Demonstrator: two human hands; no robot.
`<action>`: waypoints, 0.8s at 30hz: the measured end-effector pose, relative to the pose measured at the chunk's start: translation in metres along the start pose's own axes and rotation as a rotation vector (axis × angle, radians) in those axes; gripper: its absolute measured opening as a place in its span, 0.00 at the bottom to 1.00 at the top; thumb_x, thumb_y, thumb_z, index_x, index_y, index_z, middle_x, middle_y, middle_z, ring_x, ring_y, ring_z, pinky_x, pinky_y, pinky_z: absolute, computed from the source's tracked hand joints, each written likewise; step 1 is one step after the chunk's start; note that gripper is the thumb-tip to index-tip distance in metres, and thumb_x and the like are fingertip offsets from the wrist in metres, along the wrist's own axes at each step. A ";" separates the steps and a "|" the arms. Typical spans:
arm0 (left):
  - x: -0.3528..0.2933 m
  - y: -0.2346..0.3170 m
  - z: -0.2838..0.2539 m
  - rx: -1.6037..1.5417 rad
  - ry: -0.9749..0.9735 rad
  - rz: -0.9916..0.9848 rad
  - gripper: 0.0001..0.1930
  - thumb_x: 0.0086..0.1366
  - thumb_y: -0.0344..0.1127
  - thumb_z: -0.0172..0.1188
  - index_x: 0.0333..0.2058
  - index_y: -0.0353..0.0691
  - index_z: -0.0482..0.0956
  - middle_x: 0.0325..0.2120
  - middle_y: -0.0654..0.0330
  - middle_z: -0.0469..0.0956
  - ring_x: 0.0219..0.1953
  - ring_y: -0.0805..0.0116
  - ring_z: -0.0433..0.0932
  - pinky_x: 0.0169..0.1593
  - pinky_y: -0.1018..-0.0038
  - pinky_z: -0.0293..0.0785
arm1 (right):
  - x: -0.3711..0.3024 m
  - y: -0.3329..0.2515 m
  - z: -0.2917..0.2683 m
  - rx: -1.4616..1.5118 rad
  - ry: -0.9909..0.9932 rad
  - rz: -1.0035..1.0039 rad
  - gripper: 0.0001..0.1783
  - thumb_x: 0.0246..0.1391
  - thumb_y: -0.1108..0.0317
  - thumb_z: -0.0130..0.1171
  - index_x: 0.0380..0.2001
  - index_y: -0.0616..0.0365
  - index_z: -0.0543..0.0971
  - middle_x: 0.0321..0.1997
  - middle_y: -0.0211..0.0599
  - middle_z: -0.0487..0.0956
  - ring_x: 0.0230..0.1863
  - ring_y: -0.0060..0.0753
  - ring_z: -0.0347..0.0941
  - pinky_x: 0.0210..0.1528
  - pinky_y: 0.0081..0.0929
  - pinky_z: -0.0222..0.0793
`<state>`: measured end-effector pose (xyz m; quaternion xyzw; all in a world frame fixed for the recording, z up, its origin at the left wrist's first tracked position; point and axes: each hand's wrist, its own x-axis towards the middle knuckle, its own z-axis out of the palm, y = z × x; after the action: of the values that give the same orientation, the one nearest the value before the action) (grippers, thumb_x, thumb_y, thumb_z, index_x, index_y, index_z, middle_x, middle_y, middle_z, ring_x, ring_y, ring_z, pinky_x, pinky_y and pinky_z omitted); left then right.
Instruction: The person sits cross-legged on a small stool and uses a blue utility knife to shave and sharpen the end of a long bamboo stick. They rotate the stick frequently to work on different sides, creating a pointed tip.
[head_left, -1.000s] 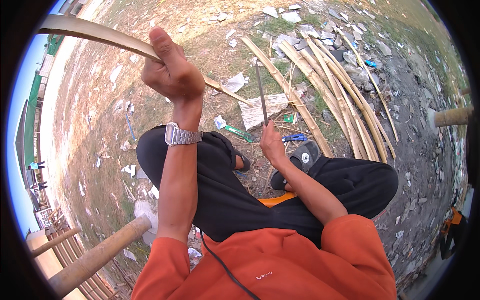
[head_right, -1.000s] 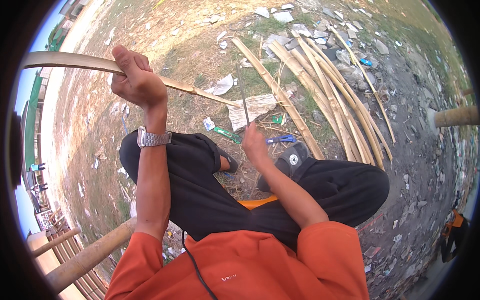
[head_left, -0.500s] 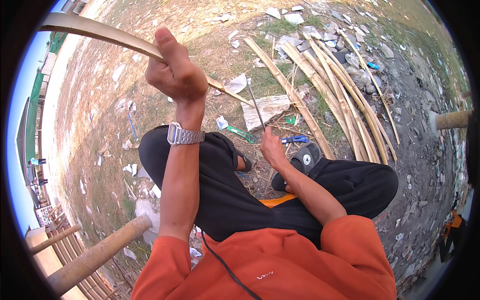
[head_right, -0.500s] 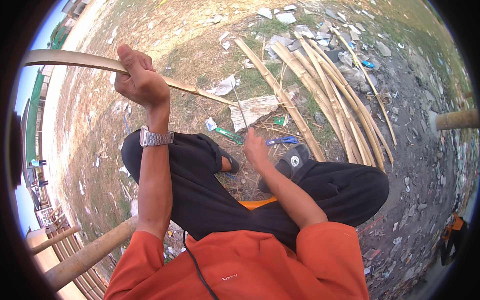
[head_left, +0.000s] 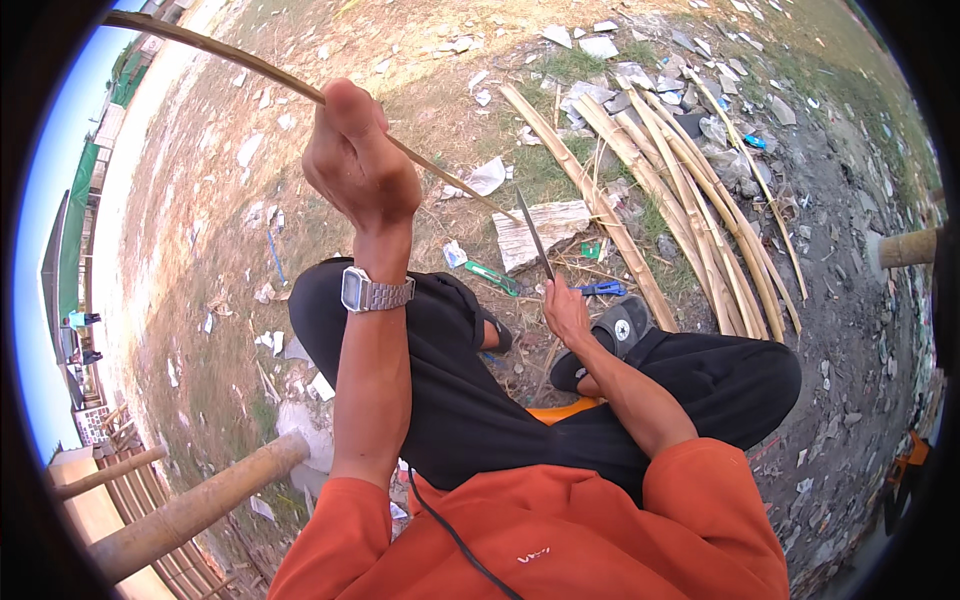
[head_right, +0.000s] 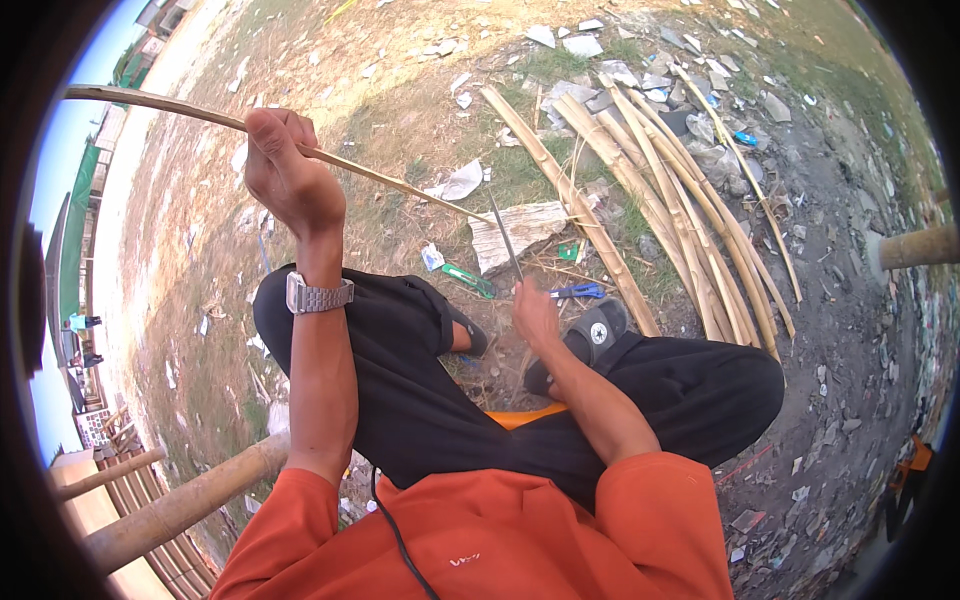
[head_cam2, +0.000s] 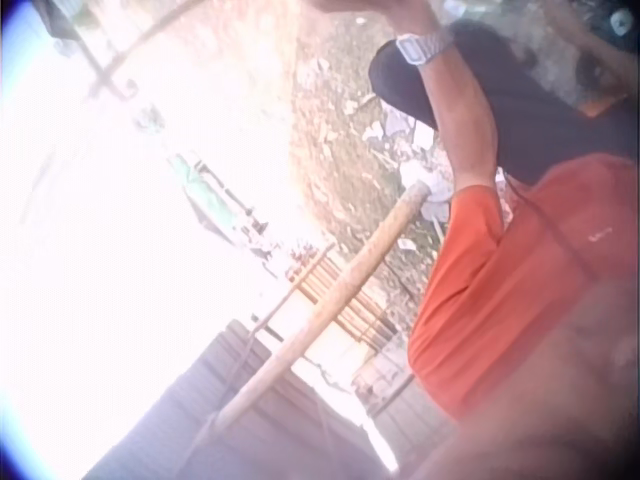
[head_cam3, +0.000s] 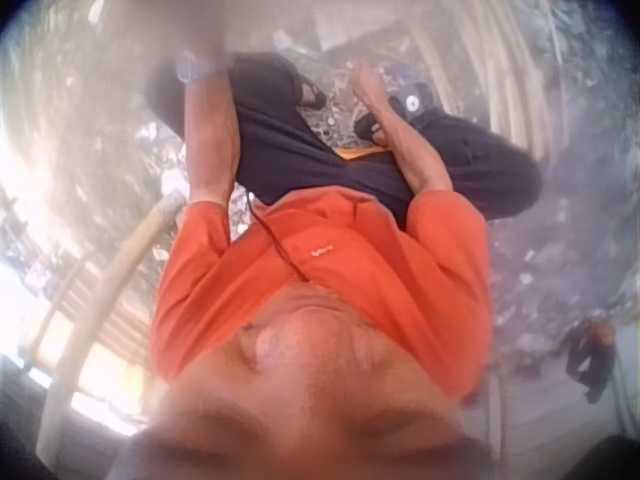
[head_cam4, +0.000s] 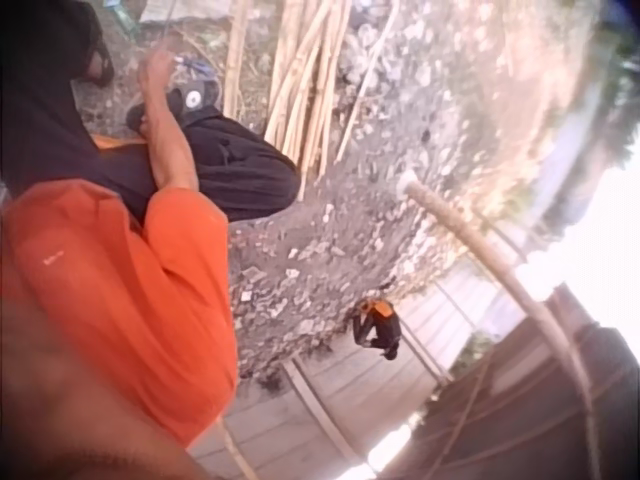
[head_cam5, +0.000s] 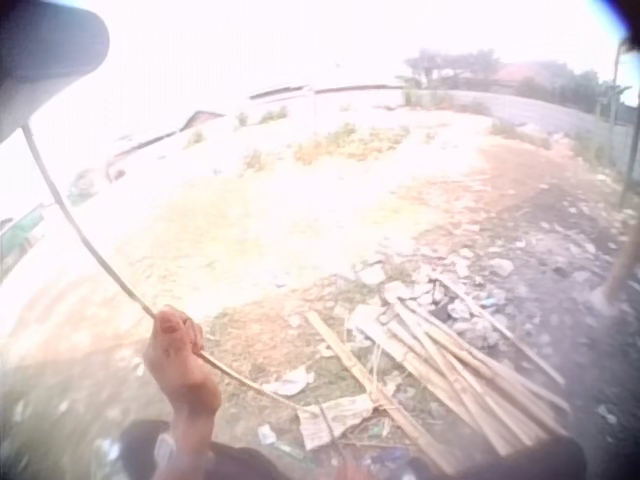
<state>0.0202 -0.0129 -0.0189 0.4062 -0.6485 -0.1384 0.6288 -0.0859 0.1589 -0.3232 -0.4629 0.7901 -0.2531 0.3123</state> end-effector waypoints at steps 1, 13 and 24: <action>-0.001 0.000 0.000 -0.019 -0.008 -0.009 0.27 0.69 0.53 0.38 0.18 0.39 0.62 0.14 0.67 0.58 0.18 0.78 0.58 0.22 0.79 0.53 | 0.003 -0.003 -0.002 0.018 0.033 -0.029 0.14 0.60 0.61 0.40 0.34 0.62 0.68 0.20 0.65 0.72 0.27 0.69 0.70 0.31 0.57 0.65; 0.000 -0.012 0.012 -0.032 0.095 0.155 0.27 0.67 0.52 0.47 0.13 0.41 0.66 0.08 0.69 0.62 0.13 0.82 0.61 0.19 0.81 0.54 | 0.009 0.007 0.026 -0.118 -0.040 -0.019 0.12 0.59 0.63 0.42 0.34 0.62 0.66 0.21 0.61 0.74 0.26 0.65 0.72 0.28 0.55 0.66; 0.001 -0.014 0.012 -0.077 0.097 0.094 0.27 0.66 0.52 0.48 0.12 0.42 0.64 0.07 0.68 0.62 0.13 0.81 0.61 0.20 0.81 0.57 | 0.019 -0.031 -0.006 0.059 0.138 -0.089 0.12 0.60 0.64 0.42 0.32 0.64 0.66 0.17 0.64 0.72 0.23 0.68 0.70 0.25 0.54 0.65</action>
<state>0.0139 -0.0261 -0.0300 0.3568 -0.6300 -0.1137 0.6803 -0.0798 0.1284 -0.3022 -0.4697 0.7805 -0.3213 0.2588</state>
